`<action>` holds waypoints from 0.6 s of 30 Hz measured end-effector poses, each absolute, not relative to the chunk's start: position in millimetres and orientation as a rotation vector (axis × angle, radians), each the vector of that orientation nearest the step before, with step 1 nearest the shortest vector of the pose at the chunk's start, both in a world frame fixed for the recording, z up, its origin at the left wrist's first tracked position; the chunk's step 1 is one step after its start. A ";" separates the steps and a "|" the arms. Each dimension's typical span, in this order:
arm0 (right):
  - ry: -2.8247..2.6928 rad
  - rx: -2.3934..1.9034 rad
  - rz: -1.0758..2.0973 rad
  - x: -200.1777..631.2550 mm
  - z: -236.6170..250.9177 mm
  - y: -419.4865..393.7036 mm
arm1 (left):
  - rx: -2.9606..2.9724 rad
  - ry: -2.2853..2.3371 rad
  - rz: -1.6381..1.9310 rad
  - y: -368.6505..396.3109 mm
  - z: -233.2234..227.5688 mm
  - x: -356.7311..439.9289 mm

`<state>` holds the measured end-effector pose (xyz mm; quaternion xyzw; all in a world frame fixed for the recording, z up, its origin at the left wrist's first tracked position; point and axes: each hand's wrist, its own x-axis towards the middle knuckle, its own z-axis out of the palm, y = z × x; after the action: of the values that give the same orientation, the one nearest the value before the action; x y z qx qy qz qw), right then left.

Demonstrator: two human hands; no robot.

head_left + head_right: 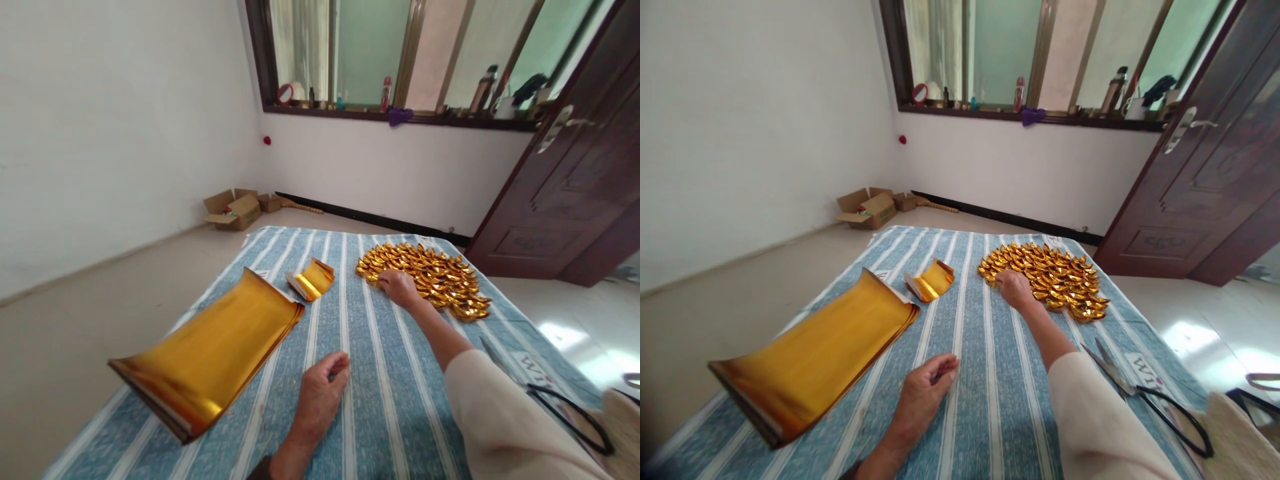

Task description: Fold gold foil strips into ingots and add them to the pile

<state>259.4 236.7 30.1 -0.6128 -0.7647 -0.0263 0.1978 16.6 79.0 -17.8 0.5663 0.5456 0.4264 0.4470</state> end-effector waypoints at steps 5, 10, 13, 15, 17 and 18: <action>-2.102 -1.785 -0.130 274.7 45.8 260.7 | 1.415 1.364 1.040 78.3 -12.3 17.4; -2.103 -1.799 -0.161 282.2 57.4 272.1 | 1.438 1.364 1.038 77.2 -11.1 17.8; -2.143 -1.783 -0.165 276.7 53.8 270.7 | 1.433 1.370 1.044 76.5 -12.0 17.5; -2.178 -1.771 -0.164 270.1 47.7 267.7 | 1.428 1.373 1.042 76.5 -12.1 17.0; -2.212 -1.759 -0.169 263.1 40.6 264.6 | 1.427 1.374 1.045 77.0 -12.0 16.3; -2.227 -1.755 -0.176 259.8 37.4 263.4 | 1.428 1.374 1.048 77.3 -12.0 16.0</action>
<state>259.8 263.4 37.4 -0.6107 -0.7751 -0.0613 0.1500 16.0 77.3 -12.0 0.5736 0.5518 0.4209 0.4352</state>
